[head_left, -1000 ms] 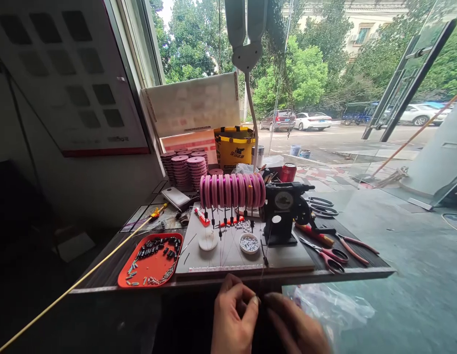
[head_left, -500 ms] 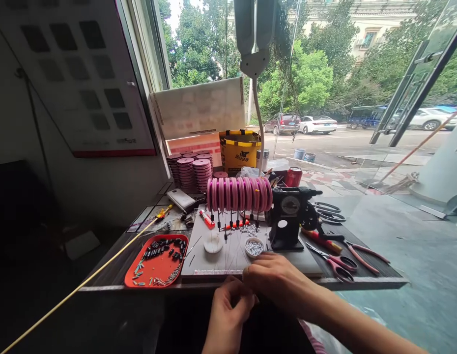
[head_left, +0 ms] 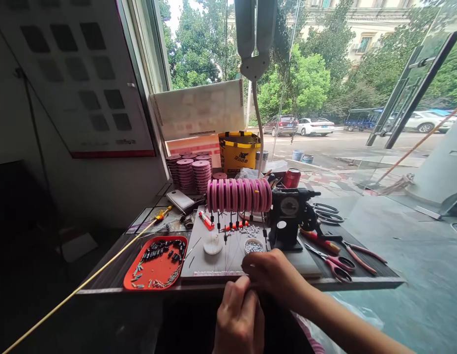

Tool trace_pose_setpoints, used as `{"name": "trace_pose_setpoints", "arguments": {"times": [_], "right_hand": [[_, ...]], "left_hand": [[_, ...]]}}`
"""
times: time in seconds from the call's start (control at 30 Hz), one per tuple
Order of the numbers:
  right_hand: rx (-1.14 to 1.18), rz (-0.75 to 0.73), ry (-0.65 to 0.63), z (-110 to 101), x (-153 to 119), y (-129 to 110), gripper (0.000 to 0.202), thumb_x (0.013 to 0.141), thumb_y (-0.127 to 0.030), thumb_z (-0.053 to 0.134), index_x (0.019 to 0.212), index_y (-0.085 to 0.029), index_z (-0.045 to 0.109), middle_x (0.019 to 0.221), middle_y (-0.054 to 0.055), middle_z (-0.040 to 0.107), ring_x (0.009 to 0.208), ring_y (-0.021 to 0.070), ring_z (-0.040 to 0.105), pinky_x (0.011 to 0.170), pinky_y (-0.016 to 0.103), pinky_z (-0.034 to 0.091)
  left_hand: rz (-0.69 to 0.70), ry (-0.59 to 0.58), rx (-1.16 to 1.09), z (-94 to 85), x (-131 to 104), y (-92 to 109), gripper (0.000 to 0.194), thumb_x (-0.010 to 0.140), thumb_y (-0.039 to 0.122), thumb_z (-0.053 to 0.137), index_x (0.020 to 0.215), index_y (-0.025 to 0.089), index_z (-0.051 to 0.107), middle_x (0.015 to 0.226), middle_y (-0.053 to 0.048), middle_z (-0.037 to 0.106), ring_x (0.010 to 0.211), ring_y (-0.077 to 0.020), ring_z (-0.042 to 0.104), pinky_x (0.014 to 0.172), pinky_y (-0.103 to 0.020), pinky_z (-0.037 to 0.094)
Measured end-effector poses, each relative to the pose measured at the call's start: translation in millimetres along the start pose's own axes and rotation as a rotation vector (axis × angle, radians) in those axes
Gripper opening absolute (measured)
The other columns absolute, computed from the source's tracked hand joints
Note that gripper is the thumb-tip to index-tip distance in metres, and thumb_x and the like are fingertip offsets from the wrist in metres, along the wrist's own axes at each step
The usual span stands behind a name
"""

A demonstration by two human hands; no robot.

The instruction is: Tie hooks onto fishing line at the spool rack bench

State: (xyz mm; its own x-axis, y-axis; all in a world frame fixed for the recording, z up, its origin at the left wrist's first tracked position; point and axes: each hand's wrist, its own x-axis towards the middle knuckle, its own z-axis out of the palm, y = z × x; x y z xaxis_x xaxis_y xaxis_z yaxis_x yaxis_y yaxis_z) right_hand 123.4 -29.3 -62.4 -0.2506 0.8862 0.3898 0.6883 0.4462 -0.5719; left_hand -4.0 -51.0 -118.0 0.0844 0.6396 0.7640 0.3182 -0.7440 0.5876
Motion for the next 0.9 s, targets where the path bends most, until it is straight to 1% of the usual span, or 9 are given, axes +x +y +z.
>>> {"name": "trace_pose_setpoints", "arguments": {"times": [0.13,0.2,0.23,0.3,0.37,0.43,0.5,0.67,0.9], "right_hand": [[0.029,0.039,0.008,0,6,-1,0.016,0.074,-0.006,0.055,0.064,-0.014,0.065,0.051,-0.002,0.059,0.050,0.0107,0.055,0.049,0.017,0.039],[0.031,0.036,0.008,-1,6,0,0.016,0.072,-0.005,0.057,0.063,-0.014,0.066,0.049,-0.002,0.059,0.049,0.0108,0.055,0.049,0.017,0.040],[0.029,0.033,0.014,-2,4,0,0.015,0.072,-0.005,0.057,0.064,-0.014,0.066,0.049,-0.002,0.059,0.048,0.0112,0.056,0.049,0.017,0.040],[0.023,0.014,0.044,-5,-5,2,0.012,0.074,-0.006,0.057,0.072,-0.014,0.066,0.061,0.002,0.065,0.057,0.0138,0.059,0.054,0.020,0.044],[-0.027,-0.083,0.170,-9,-20,4,0.012,0.079,-0.007,0.053,0.081,-0.014,0.063,0.082,0.008,0.067,0.072,0.0173,0.061,0.065,0.025,0.046],[-0.128,-0.253,0.332,-14,-40,7,0.014,0.083,-0.007,0.048,0.085,-0.014,0.060,0.088,0.010,0.065,0.076,0.0172,0.059,0.068,0.027,0.046],[-0.240,-0.410,0.378,-15,-58,10,0.018,0.088,-0.009,0.042,0.085,-0.015,0.059,0.076,0.008,0.063,0.066,0.0150,0.054,0.061,0.026,0.044],[-0.387,-0.599,0.224,-5,-79,19,0.029,0.093,-0.011,0.033,0.085,-0.013,0.061,0.064,0.005,0.059,0.059,0.0148,0.051,0.056,0.027,0.041],[-0.354,-0.604,0.211,2,-77,21,0.036,0.095,-0.012,0.026,0.087,-0.010,0.061,0.064,0.006,0.060,0.058,0.0156,0.050,0.054,0.029,0.042]], "left_hand": [[0.138,-0.137,0.051,-5.2,1,-10,0.032,0.071,-0.002,0.053,0.087,0.019,0.072,0.088,-0.011,0.073,0.075,-0.0229,0.063,0.076,-0.029,0.045],[0.086,-0.234,-0.019,-7.8,5,-11,0.030,0.070,-0.001,0.055,0.085,0.019,0.072,0.083,-0.011,0.073,0.072,-0.0219,0.063,0.071,-0.027,0.046],[-0.005,-0.257,-0.096,-8.2,7,-10,0.026,0.069,0.000,0.056,0.080,0.019,0.072,0.079,-0.010,0.072,0.071,-0.0212,0.063,0.068,-0.026,0.046],[-0.381,-0.247,-0.363,-6.9,10,-7,0.018,0.065,0.003,0.061,0.064,0.018,0.071,0.071,-0.007,0.068,0.066,-0.0179,0.060,0.061,-0.023,0.044],[-0.821,-0.220,-0.639,-3.6,11,-5,0.013,0.060,0.007,0.067,0.050,0.015,0.067,0.064,-0.004,0.065,0.050,-0.0105,0.052,0.047,-0.019,0.038],[-1.107,-0.231,-0.829,0.0,11,-3,0.010,0.058,0.010,0.068,0.049,0.014,0.066,0.061,-0.003,0.063,0.040,-0.0043,0.040,0.038,-0.017,0.028],[-1.225,-0.233,-0.910,2.8,11,-1,0.005,0.056,0.010,0.066,0.052,0.013,0.067,0.059,-0.002,0.063,0.040,-0.0029,0.037,0.036,-0.014,0.024],[-1.438,-0.232,-1.065,5.7,10,2,0.007,0.048,0.009,0.071,0.052,0.011,0.066,0.056,-0.002,0.063,0.043,-0.0023,0.039,0.036,-0.011,0.023],[-1.523,-0.216,-1.121,5.8,10,3,0.011,0.045,0.008,0.075,0.051,0.010,0.066,0.057,-0.003,0.066,0.046,-0.0037,0.048,0.034,-0.009,0.026]]}}
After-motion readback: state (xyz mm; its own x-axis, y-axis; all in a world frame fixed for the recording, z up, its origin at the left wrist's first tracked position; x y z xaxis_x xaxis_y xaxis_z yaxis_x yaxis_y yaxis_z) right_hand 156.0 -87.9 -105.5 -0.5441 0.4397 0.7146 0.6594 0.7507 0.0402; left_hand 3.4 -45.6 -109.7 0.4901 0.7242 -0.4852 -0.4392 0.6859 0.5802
